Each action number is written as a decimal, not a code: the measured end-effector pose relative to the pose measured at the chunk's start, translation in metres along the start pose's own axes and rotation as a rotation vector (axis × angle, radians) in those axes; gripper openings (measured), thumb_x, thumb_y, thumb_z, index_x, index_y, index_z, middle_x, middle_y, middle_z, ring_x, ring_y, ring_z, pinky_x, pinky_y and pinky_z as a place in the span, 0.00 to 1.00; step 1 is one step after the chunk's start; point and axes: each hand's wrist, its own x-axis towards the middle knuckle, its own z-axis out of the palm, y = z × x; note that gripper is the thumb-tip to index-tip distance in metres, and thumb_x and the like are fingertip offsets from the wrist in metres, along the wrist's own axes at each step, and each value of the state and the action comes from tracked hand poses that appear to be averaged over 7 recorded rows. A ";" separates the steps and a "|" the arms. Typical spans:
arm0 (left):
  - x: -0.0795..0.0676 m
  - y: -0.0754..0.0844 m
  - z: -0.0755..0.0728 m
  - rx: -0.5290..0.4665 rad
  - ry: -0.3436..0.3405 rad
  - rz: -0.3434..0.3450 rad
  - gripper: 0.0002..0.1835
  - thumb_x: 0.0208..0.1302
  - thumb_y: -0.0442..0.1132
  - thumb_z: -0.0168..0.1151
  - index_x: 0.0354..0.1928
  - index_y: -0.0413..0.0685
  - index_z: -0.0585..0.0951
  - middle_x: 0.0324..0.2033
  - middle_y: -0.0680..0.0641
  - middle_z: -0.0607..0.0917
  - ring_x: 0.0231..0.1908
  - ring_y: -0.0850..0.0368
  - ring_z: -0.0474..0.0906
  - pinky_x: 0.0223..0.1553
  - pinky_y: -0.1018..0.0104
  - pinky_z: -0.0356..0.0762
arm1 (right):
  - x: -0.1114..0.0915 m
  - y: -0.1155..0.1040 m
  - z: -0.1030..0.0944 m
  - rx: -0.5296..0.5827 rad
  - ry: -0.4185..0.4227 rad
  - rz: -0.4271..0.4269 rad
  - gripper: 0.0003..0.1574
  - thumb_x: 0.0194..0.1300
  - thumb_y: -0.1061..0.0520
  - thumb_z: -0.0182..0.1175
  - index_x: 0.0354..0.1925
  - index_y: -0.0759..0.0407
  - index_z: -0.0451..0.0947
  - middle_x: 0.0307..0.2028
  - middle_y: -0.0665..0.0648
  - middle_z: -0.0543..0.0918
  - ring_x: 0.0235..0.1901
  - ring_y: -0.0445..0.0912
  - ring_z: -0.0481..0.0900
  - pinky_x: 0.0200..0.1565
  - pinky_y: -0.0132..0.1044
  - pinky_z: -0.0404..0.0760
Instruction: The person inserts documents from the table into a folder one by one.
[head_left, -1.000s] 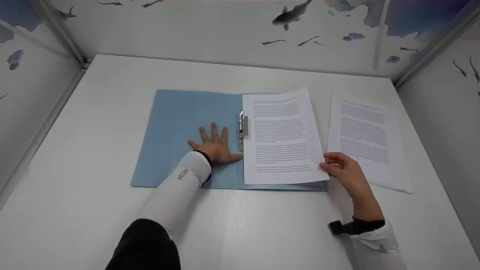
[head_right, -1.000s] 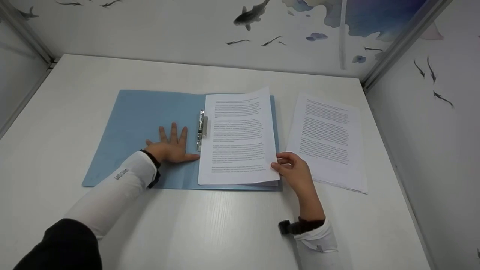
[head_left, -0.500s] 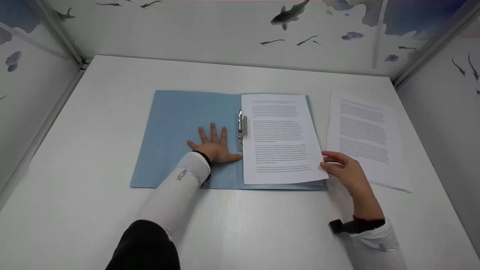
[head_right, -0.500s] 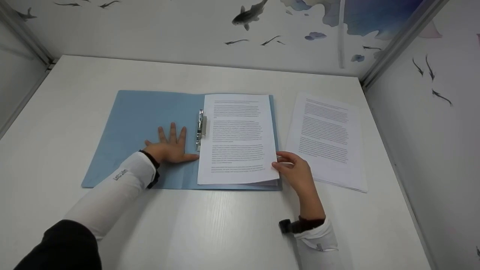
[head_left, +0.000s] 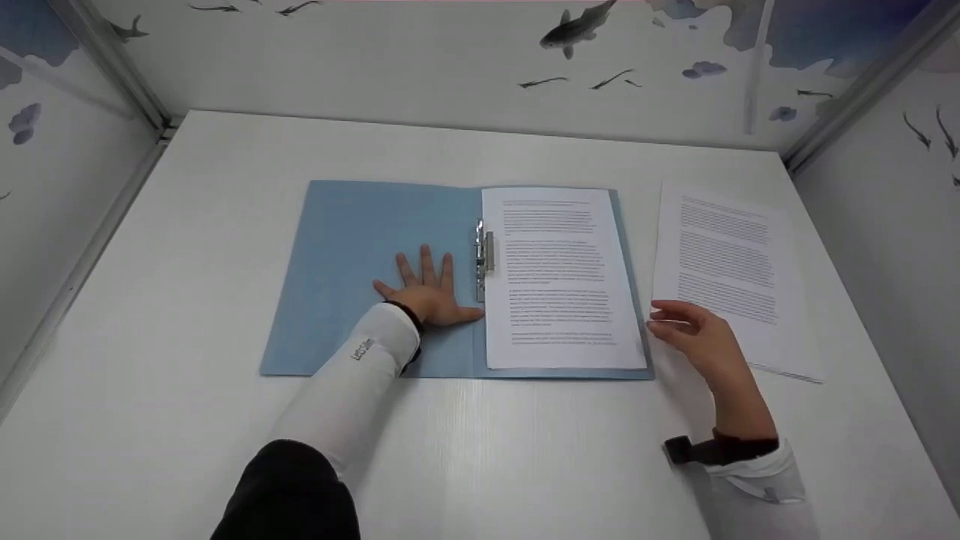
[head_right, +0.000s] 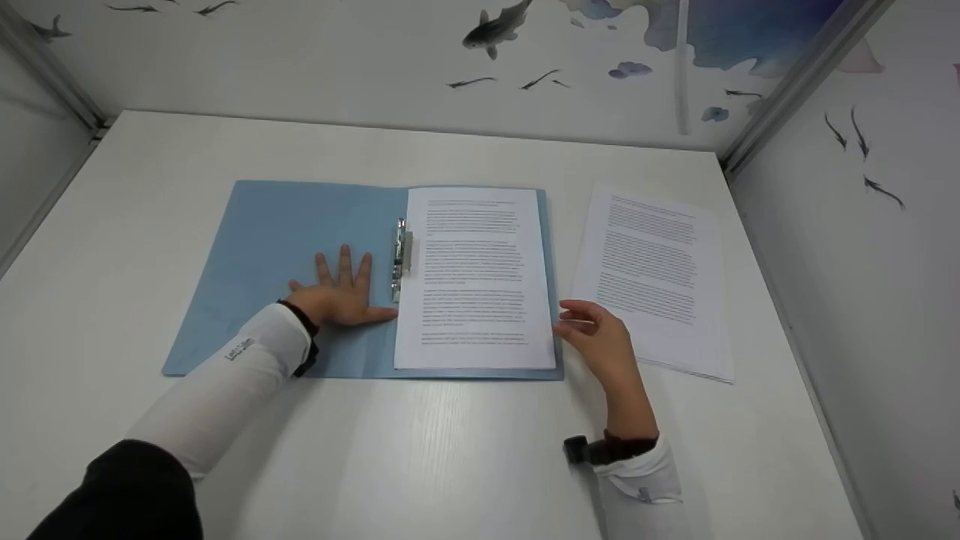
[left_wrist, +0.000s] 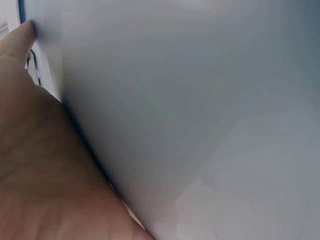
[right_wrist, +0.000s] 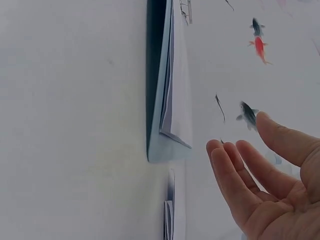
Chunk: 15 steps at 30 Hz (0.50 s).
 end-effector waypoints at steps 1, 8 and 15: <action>0.000 0.000 0.000 0.004 0.000 -0.001 0.61 0.53 0.81 0.45 0.75 0.62 0.28 0.73 0.44 0.20 0.71 0.33 0.16 0.62 0.23 0.32 | 0.000 0.001 -0.001 -0.003 0.003 0.000 0.36 0.66 0.44 0.62 0.67 0.58 0.69 0.59 0.64 0.75 0.59 0.54 0.76 0.48 0.25 0.74; 0.001 0.001 0.001 0.013 0.000 0.001 0.60 0.52 0.82 0.45 0.76 0.62 0.28 0.74 0.44 0.21 0.72 0.33 0.17 0.62 0.22 0.33 | -0.003 0.003 -0.016 -0.016 0.045 -0.024 0.38 0.66 0.41 0.61 0.67 0.58 0.68 0.60 0.64 0.75 0.55 0.44 0.78 0.47 0.22 0.72; 0.002 0.000 0.001 0.003 -0.008 0.002 0.60 0.53 0.81 0.45 0.75 0.63 0.28 0.73 0.45 0.20 0.71 0.34 0.16 0.62 0.22 0.34 | -0.004 0.007 -0.047 0.000 0.096 -0.056 0.37 0.67 0.43 0.60 0.67 0.61 0.67 0.46 0.40 0.77 0.39 0.20 0.75 0.44 0.17 0.70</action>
